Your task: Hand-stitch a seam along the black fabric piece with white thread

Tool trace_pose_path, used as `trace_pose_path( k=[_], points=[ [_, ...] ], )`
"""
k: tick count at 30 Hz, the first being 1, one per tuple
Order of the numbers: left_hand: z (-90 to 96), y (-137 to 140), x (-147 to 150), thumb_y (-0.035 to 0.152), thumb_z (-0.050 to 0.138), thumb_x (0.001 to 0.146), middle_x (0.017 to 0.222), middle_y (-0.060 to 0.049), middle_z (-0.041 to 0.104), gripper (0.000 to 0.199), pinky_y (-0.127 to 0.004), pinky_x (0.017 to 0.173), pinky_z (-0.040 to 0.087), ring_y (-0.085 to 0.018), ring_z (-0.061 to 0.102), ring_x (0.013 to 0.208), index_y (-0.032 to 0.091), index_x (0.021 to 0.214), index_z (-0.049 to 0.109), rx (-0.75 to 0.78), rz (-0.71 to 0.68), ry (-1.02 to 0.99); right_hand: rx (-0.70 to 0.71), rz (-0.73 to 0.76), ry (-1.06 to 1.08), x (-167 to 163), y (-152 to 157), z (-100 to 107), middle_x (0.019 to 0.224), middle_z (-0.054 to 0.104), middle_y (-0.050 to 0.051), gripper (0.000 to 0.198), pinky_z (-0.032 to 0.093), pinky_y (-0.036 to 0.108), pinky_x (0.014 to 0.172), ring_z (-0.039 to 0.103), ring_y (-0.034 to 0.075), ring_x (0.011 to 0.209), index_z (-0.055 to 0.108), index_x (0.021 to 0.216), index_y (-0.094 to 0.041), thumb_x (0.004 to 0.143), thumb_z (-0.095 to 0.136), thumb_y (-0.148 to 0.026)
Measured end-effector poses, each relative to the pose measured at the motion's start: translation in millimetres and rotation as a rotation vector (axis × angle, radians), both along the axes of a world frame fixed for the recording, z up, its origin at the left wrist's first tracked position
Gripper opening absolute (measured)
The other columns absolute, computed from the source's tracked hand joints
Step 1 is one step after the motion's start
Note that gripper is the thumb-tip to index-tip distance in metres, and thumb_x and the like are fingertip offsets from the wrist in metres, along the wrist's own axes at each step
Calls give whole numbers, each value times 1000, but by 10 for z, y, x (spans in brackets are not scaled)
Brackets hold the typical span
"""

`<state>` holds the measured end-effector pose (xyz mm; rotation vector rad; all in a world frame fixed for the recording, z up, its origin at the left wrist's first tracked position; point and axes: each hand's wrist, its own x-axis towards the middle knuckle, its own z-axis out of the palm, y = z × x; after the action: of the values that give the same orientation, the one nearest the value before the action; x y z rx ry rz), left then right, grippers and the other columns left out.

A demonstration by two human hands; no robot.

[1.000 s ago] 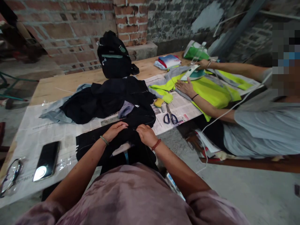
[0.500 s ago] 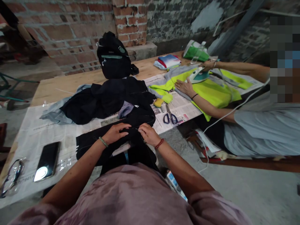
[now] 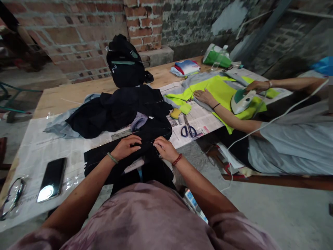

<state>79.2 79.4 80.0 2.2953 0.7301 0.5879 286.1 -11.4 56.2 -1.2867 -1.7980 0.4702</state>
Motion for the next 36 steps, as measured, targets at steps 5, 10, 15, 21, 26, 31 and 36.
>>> trace_pose_path(
  k=[5,10,15,21,26,31,36],
  points=[
    [46,-26,12,23,59,69,98,-1,59,13,-25,72,44,-13,55,79,21,81,63,31,27,76,9,4,-7,2,-16,24,83,54,5,14,42,28,75,51,13,82,55,80,-18,84,42,-21],
    [77,-40,12,23,58,68,94,-1,60,10,-25,73,43,-14,55,80,21,78,62,24,59,124,12,-6,-14,-1,-29,38,83,54,5,15,43,29,75,52,14,82,56,81,-18,84,42,-22],
    [93,-78,5,22,56,70,97,-1,60,11,-26,74,44,-15,55,84,22,79,63,19,80,75,14,-13,-10,-10,-36,45,83,55,6,15,43,29,75,52,14,82,56,80,-18,84,42,-22],
    [87,-121,10,21,51,74,97,-2,60,16,-27,81,44,-14,56,86,22,82,65,30,45,43,16,-19,-8,-17,-52,44,84,55,5,16,44,29,75,52,13,82,56,80,-19,84,42,-23],
    [63,-160,24,21,54,72,101,-1,59,24,-27,84,43,-15,56,90,25,94,64,21,74,45,22,-13,-3,-17,-65,36,84,55,5,14,44,29,75,52,13,82,56,81,-18,84,42,-22],
    [69,-205,64,22,56,71,101,0,59,20,-28,87,42,-15,56,89,25,88,65,-2,87,53,12,-16,0,-24,-69,45,84,55,5,15,44,29,74,52,14,82,56,81,-19,84,42,-23],
    [82,-233,114,20,57,70,100,0,59,15,-27,84,43,-14,56,86,24,82,66,-5,108,43,21,-11,8,-33,-71,43,85,55,5,15,44,29,74,53,14,83,56,82,-19,84,42,-23]
  ],
)
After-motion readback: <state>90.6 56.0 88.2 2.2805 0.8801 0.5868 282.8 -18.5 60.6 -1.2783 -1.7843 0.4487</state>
